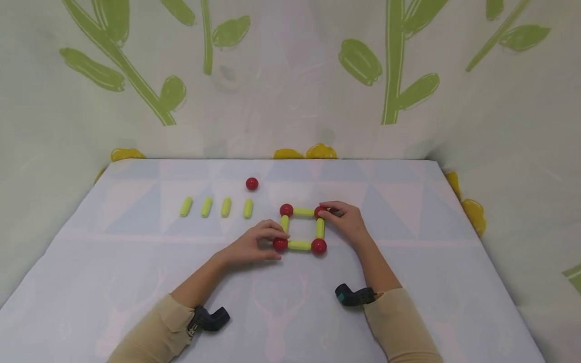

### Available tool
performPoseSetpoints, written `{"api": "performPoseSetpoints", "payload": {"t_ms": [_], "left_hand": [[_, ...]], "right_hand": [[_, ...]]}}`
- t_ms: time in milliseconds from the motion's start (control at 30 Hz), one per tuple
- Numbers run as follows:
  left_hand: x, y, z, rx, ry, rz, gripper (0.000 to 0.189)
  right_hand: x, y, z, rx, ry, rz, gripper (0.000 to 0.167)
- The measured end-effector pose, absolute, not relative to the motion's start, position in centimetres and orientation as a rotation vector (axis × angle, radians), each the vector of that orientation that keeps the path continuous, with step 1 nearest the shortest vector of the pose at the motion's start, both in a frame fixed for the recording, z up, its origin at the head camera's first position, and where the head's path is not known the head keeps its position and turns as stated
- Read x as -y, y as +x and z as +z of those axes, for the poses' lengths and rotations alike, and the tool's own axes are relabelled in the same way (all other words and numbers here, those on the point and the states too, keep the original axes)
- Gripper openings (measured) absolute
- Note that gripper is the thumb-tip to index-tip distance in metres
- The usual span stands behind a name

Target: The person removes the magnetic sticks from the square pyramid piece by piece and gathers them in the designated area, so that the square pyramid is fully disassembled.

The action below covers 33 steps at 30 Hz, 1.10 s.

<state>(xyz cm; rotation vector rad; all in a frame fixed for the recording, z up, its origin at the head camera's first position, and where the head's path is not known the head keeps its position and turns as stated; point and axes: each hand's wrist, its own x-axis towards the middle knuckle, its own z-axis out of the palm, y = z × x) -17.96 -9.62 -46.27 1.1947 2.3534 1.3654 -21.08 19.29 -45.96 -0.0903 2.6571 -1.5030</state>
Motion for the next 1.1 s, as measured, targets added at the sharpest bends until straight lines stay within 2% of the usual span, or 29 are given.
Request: {"api": "performPoseSetpoints", "payload": {"t_ms": [300, 600, 700, 900, 1100], "left_hand": [[8.4, -17.9, -46.3, -2.422, 1.309, 1.290, 0.034], [8.0, -18.1, -45.5, -2.539, 1.437, 1.005, 0.025], [8.1, -17.9, -45.3, -2.520, 1.381, 1.064, 0.026], [8.9, -17.7, -45.1, -2.438, 1.173, 1.304, 0.040], [9.2, -17.9, -45.0, -2.399, 1.156, 1.406, 0.038]], "right_hand": [[-19.4, -20.7, -45.6, -2.664, -0.088, -1.484, 0.053], [-19.5, -20.7, -45.4, -2.657, -0.083, -1.503, 0.052], [-19.4, -20.7, -45.4, -2.657, -0.085, -1.510, 0.052], [-19.1, -20.9, -45.3, -2.654, -0.102, -1.512, 0.052], [-19.1, -20.9, -45.4, -2.648, -0.112, -1.526, 0.050]]}}
